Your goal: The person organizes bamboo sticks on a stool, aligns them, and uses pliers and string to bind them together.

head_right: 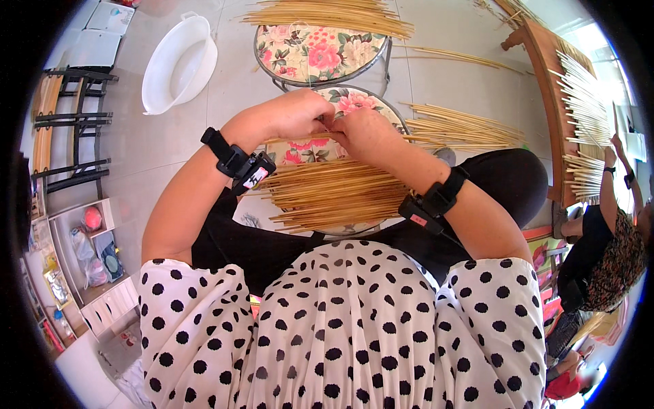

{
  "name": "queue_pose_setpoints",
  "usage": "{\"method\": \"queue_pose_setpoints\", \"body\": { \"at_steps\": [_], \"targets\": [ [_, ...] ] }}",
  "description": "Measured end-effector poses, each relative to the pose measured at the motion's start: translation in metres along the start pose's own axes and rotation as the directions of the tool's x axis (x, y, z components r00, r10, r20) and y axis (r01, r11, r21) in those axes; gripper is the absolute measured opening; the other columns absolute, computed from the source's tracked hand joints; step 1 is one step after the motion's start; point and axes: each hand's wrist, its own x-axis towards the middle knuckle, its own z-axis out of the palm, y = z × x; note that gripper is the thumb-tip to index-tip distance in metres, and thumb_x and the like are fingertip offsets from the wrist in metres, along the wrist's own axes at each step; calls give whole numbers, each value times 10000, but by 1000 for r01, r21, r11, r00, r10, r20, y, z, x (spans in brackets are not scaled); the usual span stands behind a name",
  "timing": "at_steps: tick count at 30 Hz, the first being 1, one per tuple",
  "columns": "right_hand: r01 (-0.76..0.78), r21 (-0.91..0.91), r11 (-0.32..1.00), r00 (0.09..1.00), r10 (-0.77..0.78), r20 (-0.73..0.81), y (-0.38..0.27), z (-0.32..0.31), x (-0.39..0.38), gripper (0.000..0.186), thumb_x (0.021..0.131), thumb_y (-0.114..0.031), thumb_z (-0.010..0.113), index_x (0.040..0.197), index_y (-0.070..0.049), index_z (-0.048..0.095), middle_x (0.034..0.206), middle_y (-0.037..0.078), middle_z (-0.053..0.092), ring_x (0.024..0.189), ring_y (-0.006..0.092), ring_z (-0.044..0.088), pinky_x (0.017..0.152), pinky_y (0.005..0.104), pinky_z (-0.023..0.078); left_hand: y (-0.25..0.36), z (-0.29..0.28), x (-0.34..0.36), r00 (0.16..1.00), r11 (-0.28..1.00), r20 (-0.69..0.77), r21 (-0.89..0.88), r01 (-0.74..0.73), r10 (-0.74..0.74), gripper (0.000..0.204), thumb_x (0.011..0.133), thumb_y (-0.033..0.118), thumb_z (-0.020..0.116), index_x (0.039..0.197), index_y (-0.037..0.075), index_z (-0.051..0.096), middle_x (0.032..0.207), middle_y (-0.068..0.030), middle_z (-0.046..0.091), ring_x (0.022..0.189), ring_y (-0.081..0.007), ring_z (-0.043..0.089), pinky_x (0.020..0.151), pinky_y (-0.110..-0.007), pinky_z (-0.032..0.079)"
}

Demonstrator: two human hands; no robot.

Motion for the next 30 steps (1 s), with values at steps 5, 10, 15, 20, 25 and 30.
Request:
{"method": "queue_pose_setpoints", "body": {
  "at_steps": [5,10,15,20,25,30],
  "targets": [
    [-4,0,1000,998,4,56,0,-2,-1,147,825,-153,625,871,-34,698,770,170,654,725,359,626,655,421,497,-15,7,-4,994,998,-106,-64,-1,-6,80,763,45,650,841,29,659,794,-161,667,757,-317,647,667,-395,499],
    [-41,-38,998,995,44,84,-1,2,-4,151,816,-161,625,854,-35,698,783,158,659,740,349,629,677,428,501,-11,7,-5,981,995,-165,-17,96,-97,65,766,48,625,820,36,659,765,-150,662,753,-309,648,660,-393,497],
    [39,-109,993,998,-43,-39,-5,8,-11,118,801,-154,649,823,-51,701,824,115,646,825,322,620,708,408,500,-10,13,-9,975,996,-211,49,79,-67,70,756,60,614,808,42,657,743,-150,654,737,-320,637,650,-402,492],
    [32,-180,983,999,-36,-16,-9,13,-13,113,796,-159,659,813,-50,685,824,97,613,861,308,607,725,404,497,-11,22,-11,961,993,-269,83,83,-58,66,756,66,607,798,49,654,745,-151,646,723,-333,625,632,-419,487],
    [103,-251,963,995,-100,28,-6,13,-14,125,820,-155,619,760,-46,636,799,89,583,857,296,603,714,406,498,3,22,-9,902,973,-422,153,174,-95,48,764,69,601,785,52,641,748,-146,639,732,-341,623,632,-429,483],
    [179,-337,924,982,-188,6,-7,14,-14,110,826,-154,599,770,-62,620,807,82,583,838,286,609,699,407,504,10,31,-17,821,959,-564,174,222,-88,73,773,50,590,842,46,615,888,-133,616,796,-331,626,645,-439,495]
  ]
}}
